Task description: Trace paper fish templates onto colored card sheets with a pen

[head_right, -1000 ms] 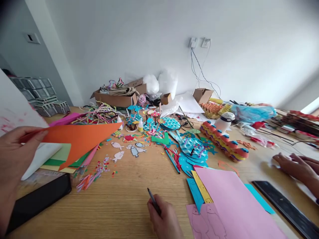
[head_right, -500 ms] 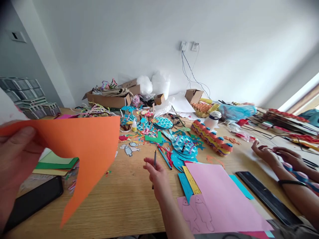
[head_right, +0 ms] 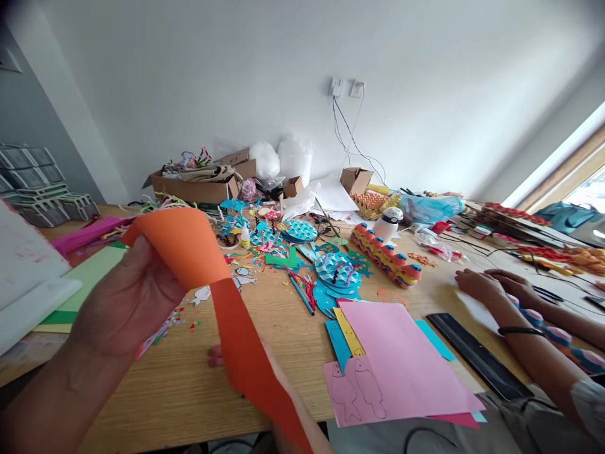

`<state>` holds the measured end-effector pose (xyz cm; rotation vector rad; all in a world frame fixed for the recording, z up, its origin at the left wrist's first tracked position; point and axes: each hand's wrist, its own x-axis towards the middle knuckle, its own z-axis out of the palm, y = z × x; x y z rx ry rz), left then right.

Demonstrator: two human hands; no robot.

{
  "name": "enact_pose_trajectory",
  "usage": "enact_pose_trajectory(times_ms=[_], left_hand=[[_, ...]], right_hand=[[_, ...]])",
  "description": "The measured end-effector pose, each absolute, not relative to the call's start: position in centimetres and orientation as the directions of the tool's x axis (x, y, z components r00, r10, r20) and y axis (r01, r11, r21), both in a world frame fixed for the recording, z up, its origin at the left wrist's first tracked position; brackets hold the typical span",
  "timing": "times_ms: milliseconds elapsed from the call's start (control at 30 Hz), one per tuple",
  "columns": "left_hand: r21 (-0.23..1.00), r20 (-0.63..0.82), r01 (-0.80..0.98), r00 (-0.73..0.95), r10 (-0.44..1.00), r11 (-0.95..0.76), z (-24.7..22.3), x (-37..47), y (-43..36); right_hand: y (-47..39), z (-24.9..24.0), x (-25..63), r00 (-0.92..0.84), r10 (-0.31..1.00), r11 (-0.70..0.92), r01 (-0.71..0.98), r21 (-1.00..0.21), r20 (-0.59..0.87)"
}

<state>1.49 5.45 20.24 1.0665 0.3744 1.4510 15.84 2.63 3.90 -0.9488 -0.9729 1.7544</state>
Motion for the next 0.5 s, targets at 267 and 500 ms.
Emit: enact_pose_trajectory(times_ms=[267, 500], left_hand=[[0.888, 0.344, -0.340, 0.046, 0.938, -0.309, 19.4, 0.6, 5.3], [0.907, 0.013, -0.420, 0.040, 0.999, 0.005, 15.7, -3.1, 5.1]], right_hand=[[0.4, 6.0, 19.4, -0.156, 0.937, -0.328, -0.699, -0.635, -0.312], [-1.6, 9.5, 26.8, 0.289, 0.883, -0.188, -0.505, -0.842, -0.370]])
